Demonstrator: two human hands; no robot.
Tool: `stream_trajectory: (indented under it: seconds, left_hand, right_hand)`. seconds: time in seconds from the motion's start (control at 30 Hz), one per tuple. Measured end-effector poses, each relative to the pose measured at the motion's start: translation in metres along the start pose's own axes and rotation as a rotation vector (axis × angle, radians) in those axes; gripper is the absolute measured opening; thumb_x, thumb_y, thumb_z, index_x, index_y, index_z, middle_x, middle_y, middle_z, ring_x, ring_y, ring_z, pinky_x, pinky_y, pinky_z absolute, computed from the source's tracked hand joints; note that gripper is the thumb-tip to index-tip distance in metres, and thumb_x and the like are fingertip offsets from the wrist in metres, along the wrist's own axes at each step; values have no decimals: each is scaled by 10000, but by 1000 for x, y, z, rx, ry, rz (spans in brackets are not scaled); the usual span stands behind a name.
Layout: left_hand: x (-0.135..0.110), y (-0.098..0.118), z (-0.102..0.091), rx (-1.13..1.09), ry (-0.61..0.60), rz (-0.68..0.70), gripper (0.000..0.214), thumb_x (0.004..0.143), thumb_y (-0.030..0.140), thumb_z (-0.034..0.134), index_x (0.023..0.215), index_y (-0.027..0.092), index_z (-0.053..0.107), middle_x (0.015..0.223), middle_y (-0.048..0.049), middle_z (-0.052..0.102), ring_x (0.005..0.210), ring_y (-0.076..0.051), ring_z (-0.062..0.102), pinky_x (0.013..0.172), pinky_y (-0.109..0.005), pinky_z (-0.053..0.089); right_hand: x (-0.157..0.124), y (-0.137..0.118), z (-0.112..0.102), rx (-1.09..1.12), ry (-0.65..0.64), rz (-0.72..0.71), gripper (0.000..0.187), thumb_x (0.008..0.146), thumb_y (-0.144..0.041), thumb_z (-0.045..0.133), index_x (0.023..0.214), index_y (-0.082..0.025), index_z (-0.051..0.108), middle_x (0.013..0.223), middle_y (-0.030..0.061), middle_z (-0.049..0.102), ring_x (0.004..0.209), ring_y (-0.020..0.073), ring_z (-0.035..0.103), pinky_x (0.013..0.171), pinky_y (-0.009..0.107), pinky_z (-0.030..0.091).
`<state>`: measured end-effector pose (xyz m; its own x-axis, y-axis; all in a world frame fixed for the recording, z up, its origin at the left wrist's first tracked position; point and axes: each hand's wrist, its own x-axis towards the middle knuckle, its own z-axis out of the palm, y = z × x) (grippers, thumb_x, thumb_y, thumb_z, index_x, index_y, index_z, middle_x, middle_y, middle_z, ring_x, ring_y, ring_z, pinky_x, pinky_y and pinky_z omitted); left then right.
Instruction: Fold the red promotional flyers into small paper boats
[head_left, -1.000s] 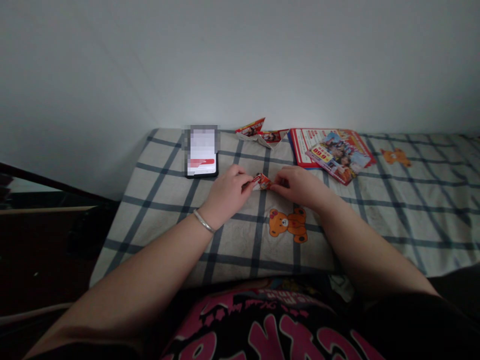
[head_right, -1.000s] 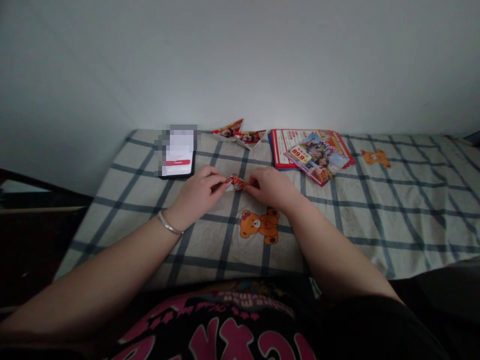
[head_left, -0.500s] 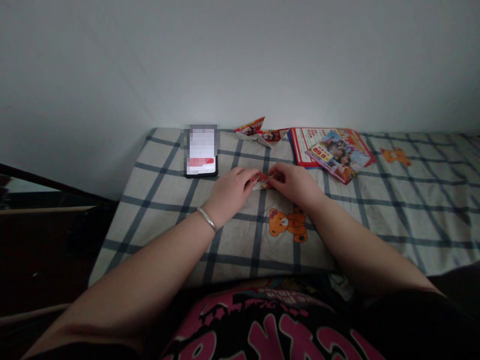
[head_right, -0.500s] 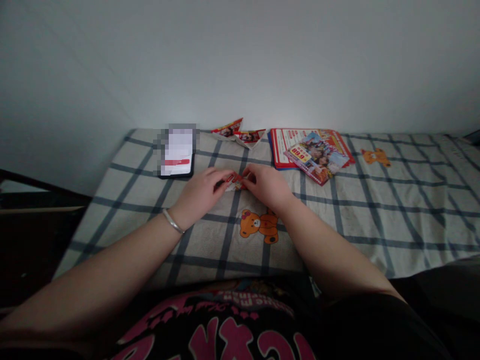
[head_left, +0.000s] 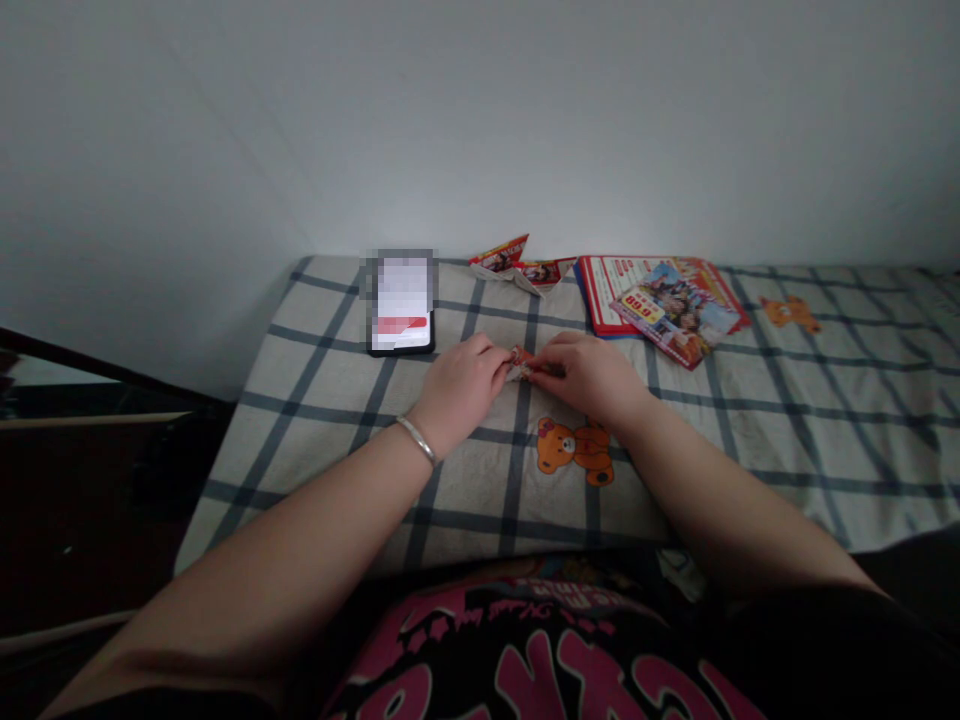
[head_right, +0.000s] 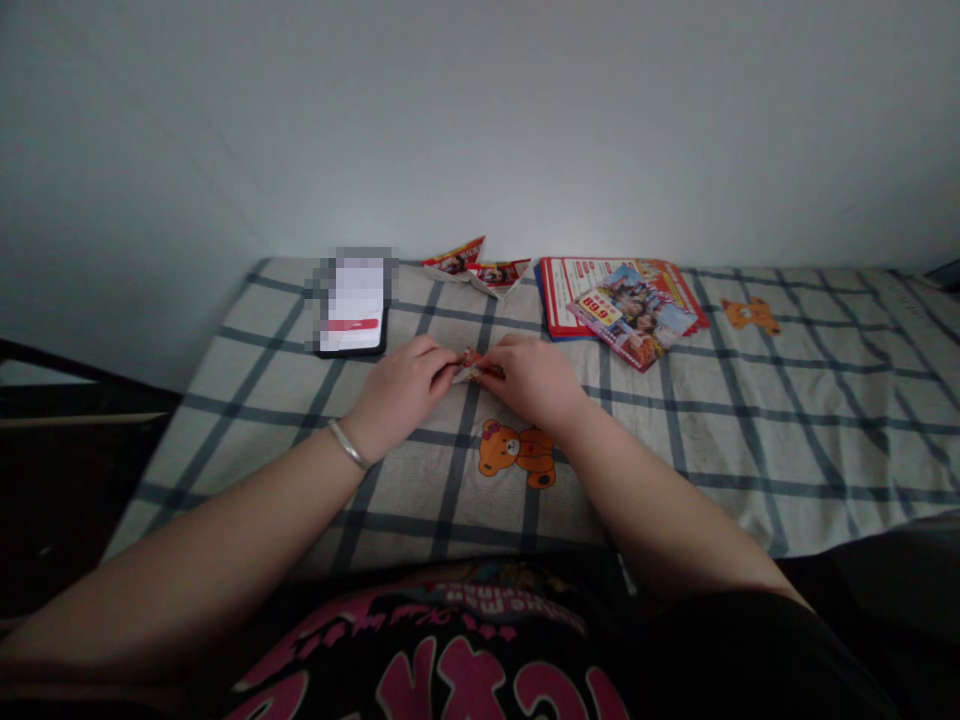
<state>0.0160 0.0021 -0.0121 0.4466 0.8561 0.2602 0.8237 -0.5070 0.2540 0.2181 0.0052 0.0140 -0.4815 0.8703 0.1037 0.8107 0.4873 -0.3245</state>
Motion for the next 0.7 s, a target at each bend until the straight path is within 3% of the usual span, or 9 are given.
stream_trajectory:
  seconds: [0.27,0.7]
  left_hand:
    - [0,-2,3,76,-18,42,260,1001,239,488,1130,174,704,933,-74,626,800,-187,598,688,-310,455]
    - [9,-5,-2,-24,-79,-59,282,1004,303,501,1188,195,685,1050,-81,671,925,-208,649,775,-316,487]
  right_hand:
    - [0,1,4,-7,14,-46,226,947,-322,605,1060,-231,778,1055,67,710,888,194,660,777,308,494]
    - [4,9,10,69,17,-42,280,949,-320,607,1176,-224,742,1087,82,703,942,212,656,846,334,511]
